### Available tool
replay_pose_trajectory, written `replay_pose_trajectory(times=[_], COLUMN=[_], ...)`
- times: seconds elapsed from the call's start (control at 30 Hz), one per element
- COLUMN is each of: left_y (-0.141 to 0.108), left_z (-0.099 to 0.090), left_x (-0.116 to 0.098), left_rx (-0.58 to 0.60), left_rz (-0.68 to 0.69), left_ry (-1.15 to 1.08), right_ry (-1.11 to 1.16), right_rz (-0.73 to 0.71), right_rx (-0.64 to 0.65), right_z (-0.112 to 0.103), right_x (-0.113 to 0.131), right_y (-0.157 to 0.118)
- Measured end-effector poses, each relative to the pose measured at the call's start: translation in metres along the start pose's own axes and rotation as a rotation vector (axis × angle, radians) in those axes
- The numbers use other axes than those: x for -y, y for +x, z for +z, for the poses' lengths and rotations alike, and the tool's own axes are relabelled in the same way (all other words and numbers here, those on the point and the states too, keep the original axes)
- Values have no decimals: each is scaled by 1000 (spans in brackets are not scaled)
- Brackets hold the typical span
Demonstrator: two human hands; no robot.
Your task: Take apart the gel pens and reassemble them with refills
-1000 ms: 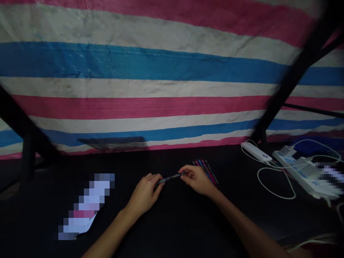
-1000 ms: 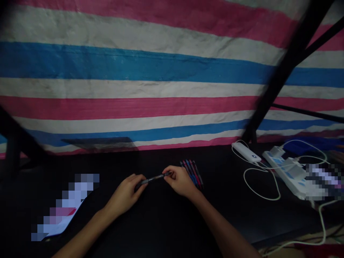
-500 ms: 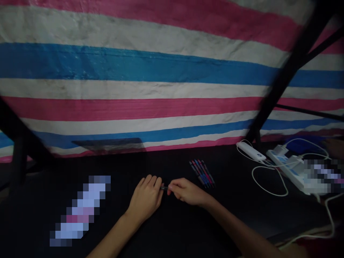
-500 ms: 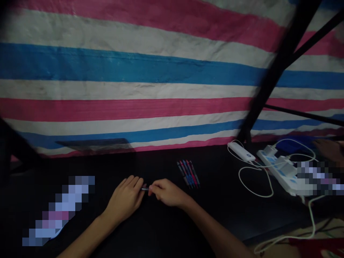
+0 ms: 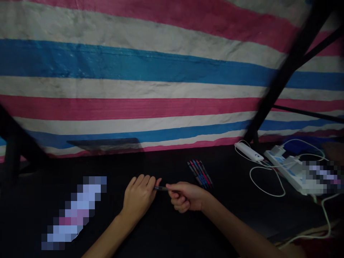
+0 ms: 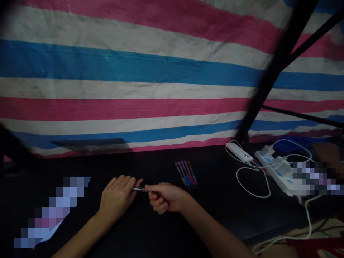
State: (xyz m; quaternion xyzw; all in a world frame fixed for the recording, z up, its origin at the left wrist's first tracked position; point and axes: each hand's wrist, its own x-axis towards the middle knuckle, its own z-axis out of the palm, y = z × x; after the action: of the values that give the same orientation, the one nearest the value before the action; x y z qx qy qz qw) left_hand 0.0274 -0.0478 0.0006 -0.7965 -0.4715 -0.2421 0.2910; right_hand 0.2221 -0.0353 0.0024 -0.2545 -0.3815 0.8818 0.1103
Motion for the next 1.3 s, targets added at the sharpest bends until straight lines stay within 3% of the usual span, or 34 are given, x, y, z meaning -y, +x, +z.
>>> replay_pose_trajectory(times=[0.1,0.3,0.63,0.7,0.77,0.9,1.0,1.17,1.23,1.3], left_y=[0,-1,-6,-5,-3,5,8,5,3,2], left_z=[3,12,16,14,11,5,6,12,14,14], left_x=[2,4,10,8,4,-6,-7,-6,-6,-7], left_rx=[1,10,-8,-17,-18,-69,-95,-47,-20,-1], left_rz=[-16,-11,48,58,77,163,218,238,256,262], left_ry=[23,18,-17,-31,-45,-58,-76,-101,-101,-98], right_ry=[22,-131,-668,-744,-669,-253,-10,73,-48,-264], right_rz=[-96,-204,-340,-334,-261,-102,-48,62,63,-8], right_rx=[-15,-182,-494,-464,-326,8,132,165,79,-94], right_z=[4,16,15,13,12,11,12,16,19,23], right_x=[-2,-3,-10,-8,-4,-1,-1,-2,-5,-9], right_y=[1,2,6,4,-1,-7,-5,0,2,5])
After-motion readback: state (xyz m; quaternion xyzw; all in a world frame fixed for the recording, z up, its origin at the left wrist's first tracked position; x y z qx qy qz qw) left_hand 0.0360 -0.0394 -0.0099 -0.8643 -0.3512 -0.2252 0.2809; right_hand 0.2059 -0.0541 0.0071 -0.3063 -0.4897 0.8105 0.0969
